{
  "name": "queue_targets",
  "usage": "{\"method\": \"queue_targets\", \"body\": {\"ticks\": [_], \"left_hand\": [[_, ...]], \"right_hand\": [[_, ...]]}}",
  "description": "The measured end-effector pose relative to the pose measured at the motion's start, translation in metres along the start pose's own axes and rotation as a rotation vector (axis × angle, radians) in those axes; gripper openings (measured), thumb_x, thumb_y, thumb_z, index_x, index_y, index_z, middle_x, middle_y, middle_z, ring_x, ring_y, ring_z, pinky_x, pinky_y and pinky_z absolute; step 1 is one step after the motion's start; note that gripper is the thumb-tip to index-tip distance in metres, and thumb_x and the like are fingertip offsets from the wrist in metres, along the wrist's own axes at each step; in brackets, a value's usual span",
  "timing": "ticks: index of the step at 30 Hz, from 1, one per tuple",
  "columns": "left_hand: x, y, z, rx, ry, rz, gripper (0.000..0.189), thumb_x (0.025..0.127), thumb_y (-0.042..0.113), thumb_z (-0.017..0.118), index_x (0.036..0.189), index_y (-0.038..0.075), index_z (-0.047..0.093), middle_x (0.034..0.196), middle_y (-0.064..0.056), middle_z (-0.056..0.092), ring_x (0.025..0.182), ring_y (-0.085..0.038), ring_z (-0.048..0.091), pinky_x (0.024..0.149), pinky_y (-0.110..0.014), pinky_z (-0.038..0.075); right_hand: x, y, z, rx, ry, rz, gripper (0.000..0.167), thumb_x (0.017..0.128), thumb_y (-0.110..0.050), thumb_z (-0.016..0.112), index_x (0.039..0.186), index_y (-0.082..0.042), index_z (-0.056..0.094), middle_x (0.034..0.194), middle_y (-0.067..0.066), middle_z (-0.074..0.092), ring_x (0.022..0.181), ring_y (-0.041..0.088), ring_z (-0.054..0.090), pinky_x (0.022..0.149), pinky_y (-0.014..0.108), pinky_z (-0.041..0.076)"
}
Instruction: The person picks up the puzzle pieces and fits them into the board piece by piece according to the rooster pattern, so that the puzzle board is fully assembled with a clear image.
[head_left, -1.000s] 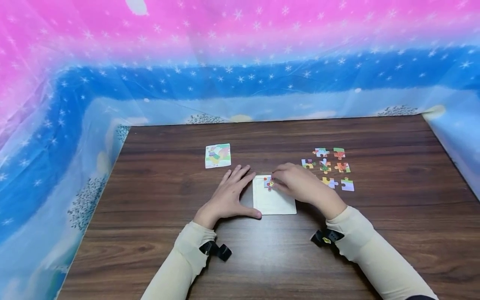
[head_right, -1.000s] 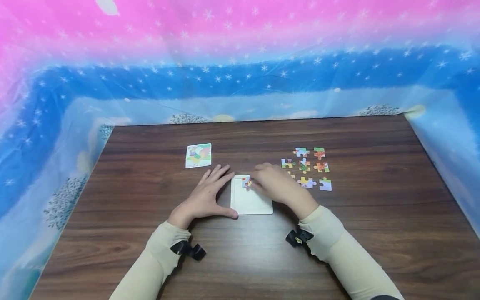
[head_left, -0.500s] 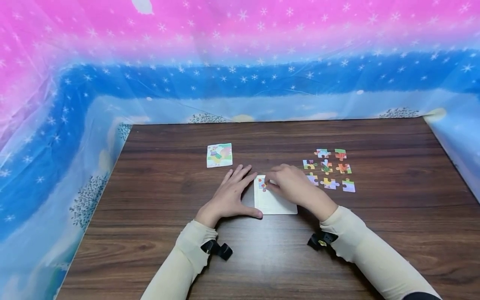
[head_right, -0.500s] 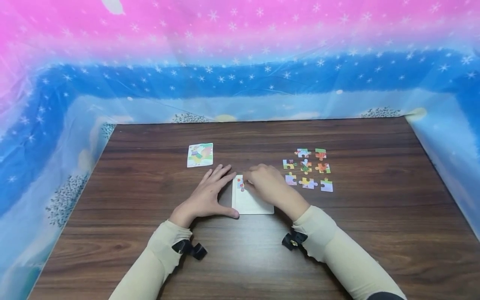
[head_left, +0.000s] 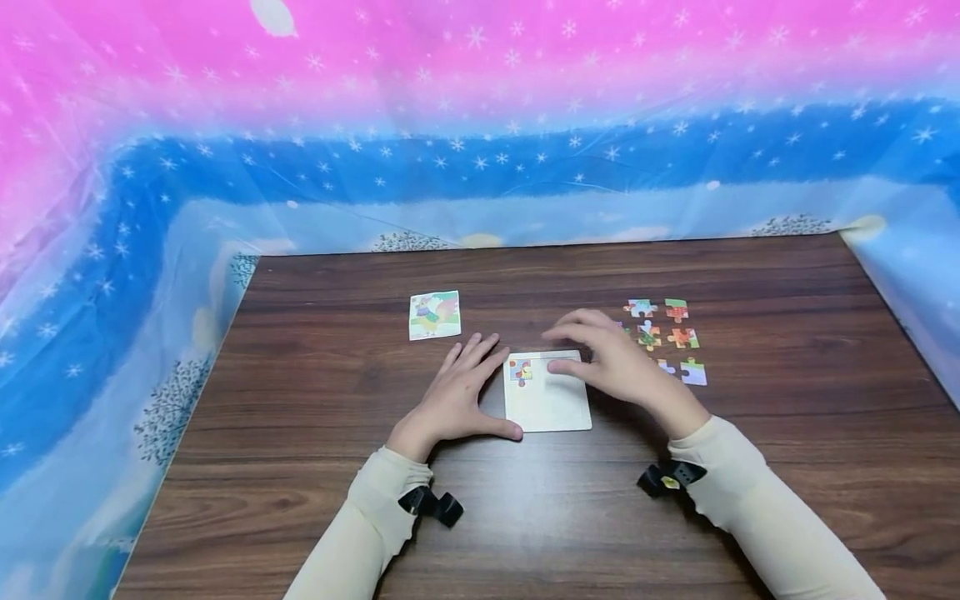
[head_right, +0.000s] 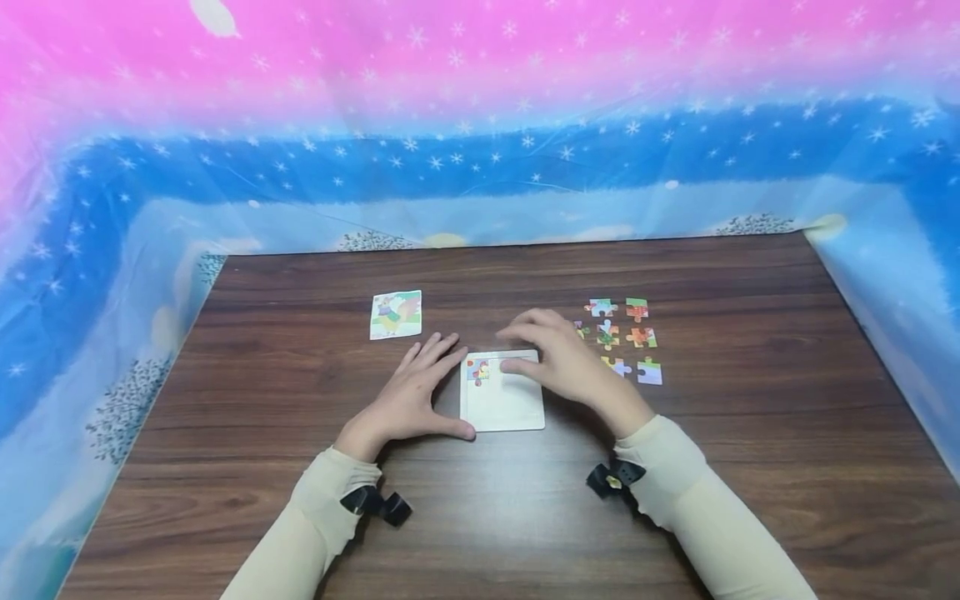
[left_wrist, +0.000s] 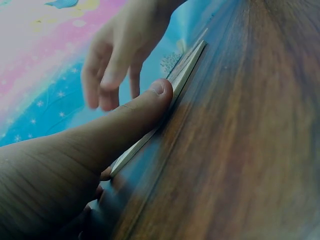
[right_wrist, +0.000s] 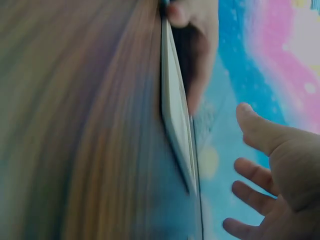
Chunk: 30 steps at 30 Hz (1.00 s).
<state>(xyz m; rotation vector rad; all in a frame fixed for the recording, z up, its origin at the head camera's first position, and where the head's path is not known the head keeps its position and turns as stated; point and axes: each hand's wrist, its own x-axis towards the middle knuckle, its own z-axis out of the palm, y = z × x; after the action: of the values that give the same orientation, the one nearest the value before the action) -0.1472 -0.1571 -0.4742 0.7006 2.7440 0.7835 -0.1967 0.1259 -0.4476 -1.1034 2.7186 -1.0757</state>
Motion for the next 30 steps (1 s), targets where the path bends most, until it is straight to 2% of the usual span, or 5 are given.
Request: {"method": "queue_targets", "body": {"ticks": [3, 6, 12, 21, 30], "left_hand": [[0.000, 0.000, 0.000, 0.000, -0.003, -0.002, 0.122, 0.072, 0.069, 0.088, 0.167, 0.014, 0.035, 0.175, -0.008, 0.021, 0.164, -0.028, 0.005, 0.131, -0.047, 0.000], [0.000, 0.001, 0.000, 0.000, -0.001, 0.005, 0.122, 0.072, 0.069, 0.088, 0.167, 0.014, 0.035, 0.175, -0.008, 0.021, 0.164, -0.028, 0.005, 0.131, -0.047, 0.000], [-0.001, 0.002, -0.002, -0.009, 0.005, 0.010, 0.122, 0.072, 0.068, 0.089, 0.167, 0.014, 0.034, 0.176, -0.008, 0.020, 0.164, -0.029, 0.005, 0.131, -0.048, 0.001], [-0.001, 0.001, -0.002, -0.018, -0.001, -0.004, 0.122, 0.073, 0.068, 0.088, 0.168, 0.016, 0.032, 0.176, -0.006, 0.019, 0.164, -0.027, 0.004, 0.131, -0.047, 0.000], [-0.001, 0.001, -0.001, -0.017, -0.001, -0.005, 0.121, 0.073, 0.068, 0.088, 0.168, 0.016, 0.033, 0.176, -0.006, 0.020, 0.164, -0.027, 0.005, 0.131, -0.048, 0.001]], "right_hand": [[-0.015, 0.015, -0.013, 0.018, 0.065, 0.011, 0.046, 0.089, -0.023, 0.088, 0.130, -0.009, 0.075, 0.129, 0.008, 0.064, 0.115, 0.030, 0.057, 0.088, 0.047, 0.050], [-0.034, 0.029, -0.025, 0.054, 0.124, 0.026, 0.050, 0.084, -0.018, 0.092, 0.129, -0.007, 0.075, 0.128, 0.007, 0.063, 0.115, 0.028, 0.055, 0.087, 0.045, 0.046], [-0.070, 0.047, -0.047, 0.066, 0.218, 0.082, 0.048, 0.079, -0.012, 0.095, 0.124, -0.007, 0.077, 0.130, 0.012, 0.062, 0.130, 0.034, 0.045, 0.099, 0.060, 0.036], [-0.120, 0.067, -0.070, 0.025, 0.197, 0.231, 0.054, 0.081, -0.014, 0.093, 0.132, -0.009, 0.074, 0.133, 0.013, 0.061, 0.127, 0.038, 0.046, 0.096, 0.065, 0.035], [-0.148, 0.092, -0.084, -0.036, 0.181, 0.247, 0.050, 0.083, -0.015, 0.093, 0.129, -0.011, 0.076, 0.122, 0.007, 0.062, 0.117, 0.033, 0.047, 0.090, 0.059, 0.034]]}}
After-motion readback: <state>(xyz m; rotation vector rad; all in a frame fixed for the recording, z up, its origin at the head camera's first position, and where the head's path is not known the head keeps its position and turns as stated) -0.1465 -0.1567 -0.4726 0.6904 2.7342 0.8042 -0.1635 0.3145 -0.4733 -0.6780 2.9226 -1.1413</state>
